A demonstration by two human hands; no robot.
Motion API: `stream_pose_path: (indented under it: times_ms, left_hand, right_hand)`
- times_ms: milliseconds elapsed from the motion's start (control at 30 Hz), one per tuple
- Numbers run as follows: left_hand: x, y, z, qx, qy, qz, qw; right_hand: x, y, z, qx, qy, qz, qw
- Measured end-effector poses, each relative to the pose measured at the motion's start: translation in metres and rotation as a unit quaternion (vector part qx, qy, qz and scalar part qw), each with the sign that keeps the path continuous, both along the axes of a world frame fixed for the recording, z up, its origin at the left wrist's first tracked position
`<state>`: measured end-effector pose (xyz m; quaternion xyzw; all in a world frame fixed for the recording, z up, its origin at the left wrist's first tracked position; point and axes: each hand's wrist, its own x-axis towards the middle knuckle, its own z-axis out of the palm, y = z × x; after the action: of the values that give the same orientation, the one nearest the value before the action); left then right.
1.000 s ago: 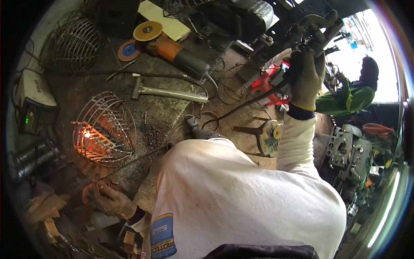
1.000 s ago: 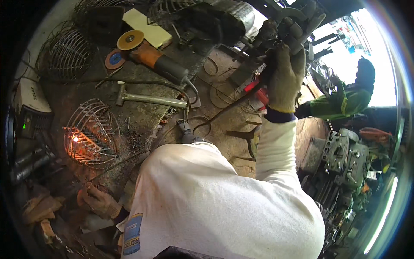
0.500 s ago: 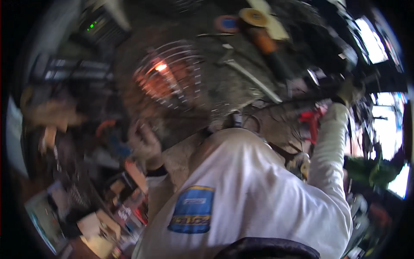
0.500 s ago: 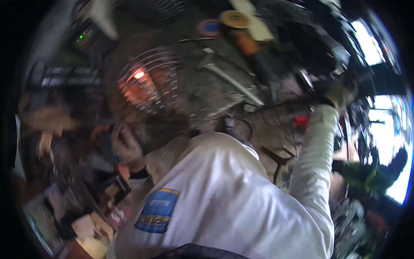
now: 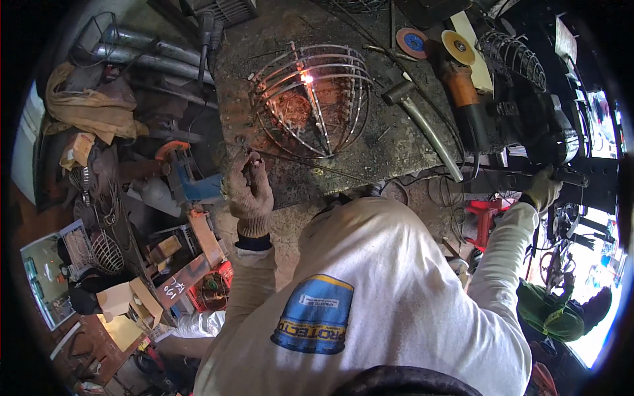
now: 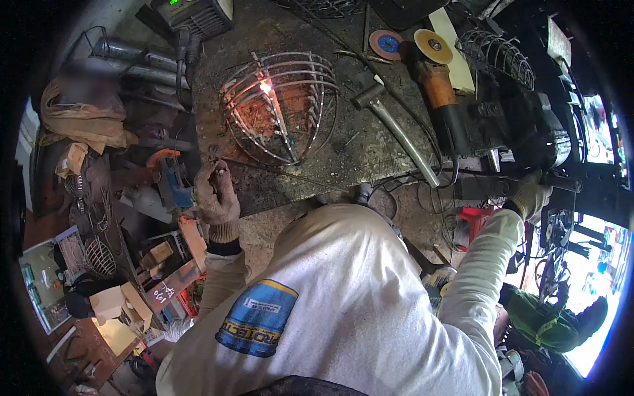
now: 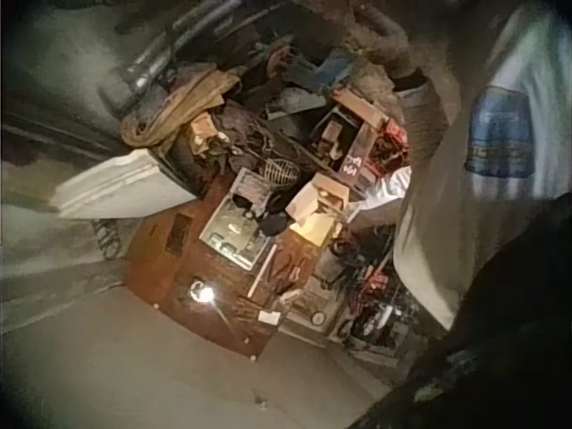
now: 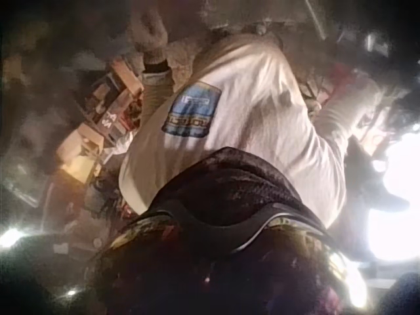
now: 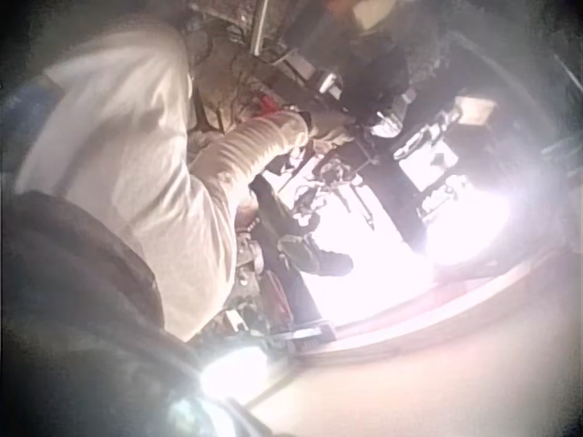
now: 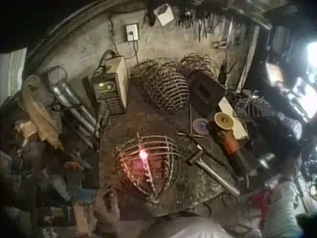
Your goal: The person uses a welding tool to join metal rods together into a curved cage-like frame on a workbench. The person positions a metal rod, uses a tool to apply heat and join the metal, and adjusts the frame by hand throughout the process.
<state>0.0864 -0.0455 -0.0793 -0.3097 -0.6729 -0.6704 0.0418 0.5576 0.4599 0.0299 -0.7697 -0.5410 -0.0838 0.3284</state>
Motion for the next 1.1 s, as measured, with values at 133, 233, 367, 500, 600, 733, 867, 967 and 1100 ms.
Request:
stream_pose_path:
  times_ms: [133, 233, 367, 500, 600, 733, 867, 967, 1100]
  left_hand:
    - [0.013, 0.012, 0.029, -0.084, 0.023, 0.037, 0.995]
    - [0.014, 0.012, 0.035, -0.111, 0.046, 0.041, 0.992]
    - [0.014, 0.013, 0.046, -0.112, 0.076, 0.047, 0.990]
    - [0.014, 0.013, 0.046, -0.178, 0.102, 0.077, 0.976]
    - [0.014, 0.004, 0.036, -0.215, 0.072, 0.090, 0.970]
    - [0.011, 0.001, 0.020, -0.162, 0.023, 0.083, 0.983]
    - [0.014, 0.008, 0.036, -0.261, 0.039, 0.084, 0.961]
    - [0.013, 0.007, 0.021, -0.104, 0.038, 0.069, 0.991]
    - [0.021, 0.018, 0.055, -0.175, -0.001, 0.084, 0.981]
  right_hand:
    - [0.002, -0.007, 0.002, -0.018, 0.011, -0.010, 1.000]
    - [0.003, -0.012, 0.003, -0.012, 0.025, 0.004, 1.000]
    - [-0.042, -0.060, -0.010, 0.094, 0.003, -0.031, 0.995]
    - [-0.116, -0.133, -0.019, 0.178, 0.028, 0.380, 0.907]
    - [-0.203, -0.191, 0.016, -0.035, -0.075, 0.554, 0.828]
    - [-0.224, -0.176, -0.013, -0.210, -0.204, 0.524, 0.800]
    - [-0.234, -0.169, -0.007, -0.271, -0.250, 0.486, 0.792]
    - [-0.248, -0.164, -0.009, -0.289, -0.289, 0.451, 0.793]
    - [-0.249, -0.153, -0.024, -0.253, -0.254, 0.459, 0.813]
